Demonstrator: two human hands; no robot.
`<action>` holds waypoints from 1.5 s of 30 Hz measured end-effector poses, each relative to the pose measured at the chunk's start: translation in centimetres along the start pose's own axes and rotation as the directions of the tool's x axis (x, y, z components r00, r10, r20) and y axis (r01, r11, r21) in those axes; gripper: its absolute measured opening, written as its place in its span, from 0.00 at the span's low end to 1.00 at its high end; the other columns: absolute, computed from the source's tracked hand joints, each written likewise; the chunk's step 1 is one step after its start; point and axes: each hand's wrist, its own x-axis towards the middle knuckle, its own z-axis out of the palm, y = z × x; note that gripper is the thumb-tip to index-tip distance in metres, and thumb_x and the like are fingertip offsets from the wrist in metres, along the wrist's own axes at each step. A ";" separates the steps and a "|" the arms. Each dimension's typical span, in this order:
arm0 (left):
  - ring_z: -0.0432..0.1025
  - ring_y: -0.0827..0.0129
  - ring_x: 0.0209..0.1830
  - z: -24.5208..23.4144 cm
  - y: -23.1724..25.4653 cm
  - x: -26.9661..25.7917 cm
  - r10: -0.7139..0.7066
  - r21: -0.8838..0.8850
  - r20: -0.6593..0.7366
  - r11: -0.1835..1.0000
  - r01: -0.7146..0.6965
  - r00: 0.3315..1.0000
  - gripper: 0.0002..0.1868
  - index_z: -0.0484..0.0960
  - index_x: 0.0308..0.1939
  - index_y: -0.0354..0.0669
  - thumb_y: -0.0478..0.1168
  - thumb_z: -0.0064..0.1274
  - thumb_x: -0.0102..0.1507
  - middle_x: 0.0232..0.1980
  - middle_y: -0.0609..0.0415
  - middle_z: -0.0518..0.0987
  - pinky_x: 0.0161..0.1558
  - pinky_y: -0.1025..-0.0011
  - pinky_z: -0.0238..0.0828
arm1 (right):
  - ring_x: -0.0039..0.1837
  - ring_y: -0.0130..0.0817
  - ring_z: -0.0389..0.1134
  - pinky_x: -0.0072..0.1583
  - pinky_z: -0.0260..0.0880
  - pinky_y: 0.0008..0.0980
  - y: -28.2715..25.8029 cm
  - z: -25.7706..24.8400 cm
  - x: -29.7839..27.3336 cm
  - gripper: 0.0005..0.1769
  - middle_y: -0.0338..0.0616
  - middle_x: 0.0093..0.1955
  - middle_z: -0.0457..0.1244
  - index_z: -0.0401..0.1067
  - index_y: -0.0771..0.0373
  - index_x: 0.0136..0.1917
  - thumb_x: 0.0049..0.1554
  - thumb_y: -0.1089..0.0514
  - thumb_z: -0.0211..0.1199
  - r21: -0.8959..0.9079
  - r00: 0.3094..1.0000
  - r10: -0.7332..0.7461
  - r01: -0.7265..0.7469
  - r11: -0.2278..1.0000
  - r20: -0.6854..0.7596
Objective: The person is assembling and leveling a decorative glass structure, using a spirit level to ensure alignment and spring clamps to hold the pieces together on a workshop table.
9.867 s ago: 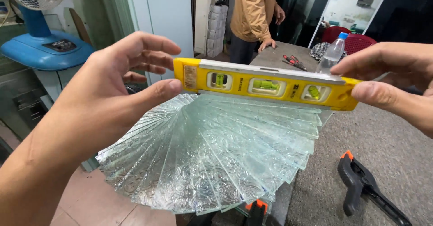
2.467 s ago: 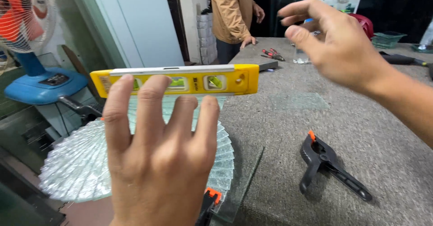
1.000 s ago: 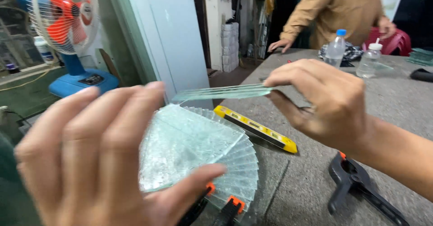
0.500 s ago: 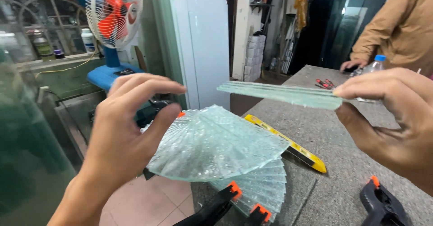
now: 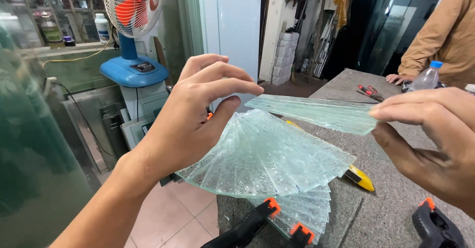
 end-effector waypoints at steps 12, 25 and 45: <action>0.62 0.42 0.75 0.6 -1.6 -1.1 -0.015 -0.022 -0.009 1.000 0.014 1.000 0.26 0.91 0.55 0.54 0.21 0.44 0.69 0.62 0.59 0.81 0.74 0.47 0.62 | 0.64 0.44 0.75 0.72 0.75 0.43 2.1 2.4 -3.4 0.15 0.53 0.62 0.70 0.75 0.68 0.62 0.63 0.68 0.71 0.051 0.998 -0.063 0.063 0.997 0.010; 0.60 0.43 0.77 0.7 -1.7 -1.2 -0.046 -0.020 0.037 0.999 0.046 0.998 0.32 0.92 0.54 0.57 0.19 0.41 0.65 0.63 0.59 0.81 0.55 0.60 0.72 | 0.68 0.53 0.74 0.78 0.75 0.48 4.7 5.2 -8.3 0.14 0.59 0.64 0.69 0.74 0.70 0.61 0.63 0.73 0.72 0.057 0.996 -0.084 0.085 0.995 -0.025; 0.61 0.43 0.78 1.1 -1.2 -0.6 -0.057 0.029 0.068 0.998 0.055 0.996 0.30 0.93 0.54 0.56 0.21 0.42 0.65 0.60 0.61 0.84 0.64 0.51 0.66 | 0.53 0.43 0.77 0.58 0.80 0.43 -1.7 -0.7 0.4 0.05 0.52 0.53 0.74 0.81 0.70 0.51 0.64 0.66 0.76 -0.140 0.969 -0.245 0.245 0.959 0.018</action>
